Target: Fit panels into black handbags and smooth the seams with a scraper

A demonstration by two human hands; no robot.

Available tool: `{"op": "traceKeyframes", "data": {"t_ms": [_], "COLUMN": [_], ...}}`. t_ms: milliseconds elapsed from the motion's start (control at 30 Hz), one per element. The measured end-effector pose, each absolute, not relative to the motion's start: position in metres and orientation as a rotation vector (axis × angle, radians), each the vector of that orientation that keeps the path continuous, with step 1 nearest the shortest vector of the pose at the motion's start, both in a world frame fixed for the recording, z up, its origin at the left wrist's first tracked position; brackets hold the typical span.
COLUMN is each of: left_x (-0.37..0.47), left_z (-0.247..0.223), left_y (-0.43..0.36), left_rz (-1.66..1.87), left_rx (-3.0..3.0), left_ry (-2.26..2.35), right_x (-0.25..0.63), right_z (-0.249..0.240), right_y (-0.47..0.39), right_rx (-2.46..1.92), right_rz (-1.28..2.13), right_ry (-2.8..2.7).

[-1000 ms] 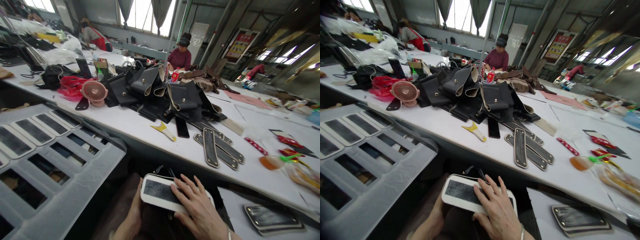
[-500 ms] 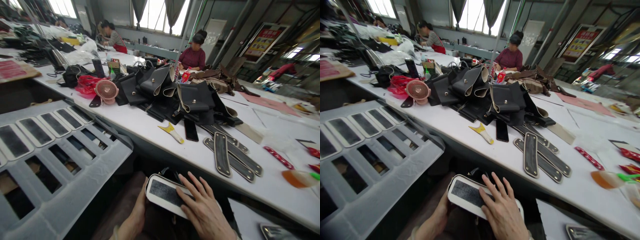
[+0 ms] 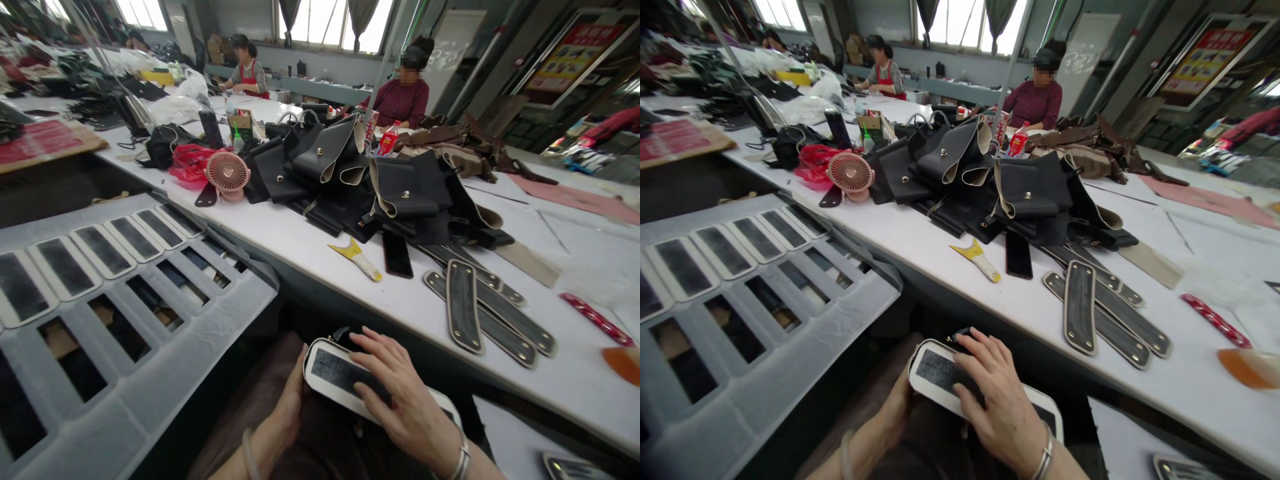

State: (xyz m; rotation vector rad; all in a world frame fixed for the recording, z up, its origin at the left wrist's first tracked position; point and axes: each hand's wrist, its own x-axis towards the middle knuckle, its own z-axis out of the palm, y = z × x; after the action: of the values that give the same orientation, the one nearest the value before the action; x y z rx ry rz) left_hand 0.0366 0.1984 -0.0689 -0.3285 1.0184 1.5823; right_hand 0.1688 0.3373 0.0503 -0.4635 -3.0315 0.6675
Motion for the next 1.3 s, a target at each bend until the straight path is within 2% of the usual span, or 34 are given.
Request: {"op": "traceKeyframes", "data": {"t_ms": [133, 367, 900, 1133, 1300], "left_x": [0.036, 0.037, 0.036, 0.036, 0.032], "left_z": [-0.072, -0.071, -0.082, -0.078, -0.08], "left_y": [0.2, 0.2, 0.198, 0.196, 0.193], "left_rz": [1.596, 1.545, 1.614, 1.559, 1.508], "left_rx": [-0.323, -0.388, -0.333, -0.317, -0.259], "left_ry": [0.962, 1.166, 1.087, 1.131, 1.184], "right_x": [0.148, 0.139, 0.134, 0.131, 0.141], "right_z": [0.051, 0.039, 0.035, 0.033, 0.03], "right_y": [0.335, 0.344, 0.34, 0.335, 0.334], "right_rx": [-0.198, -0.299, -0.368, -0.483, -0.567], "right_rz": [0.58, 0.48, 0.557, 0.794, 1.004], "right_ry": [-3.207, -3.239, -3.214, -3.137, -2.806]}}
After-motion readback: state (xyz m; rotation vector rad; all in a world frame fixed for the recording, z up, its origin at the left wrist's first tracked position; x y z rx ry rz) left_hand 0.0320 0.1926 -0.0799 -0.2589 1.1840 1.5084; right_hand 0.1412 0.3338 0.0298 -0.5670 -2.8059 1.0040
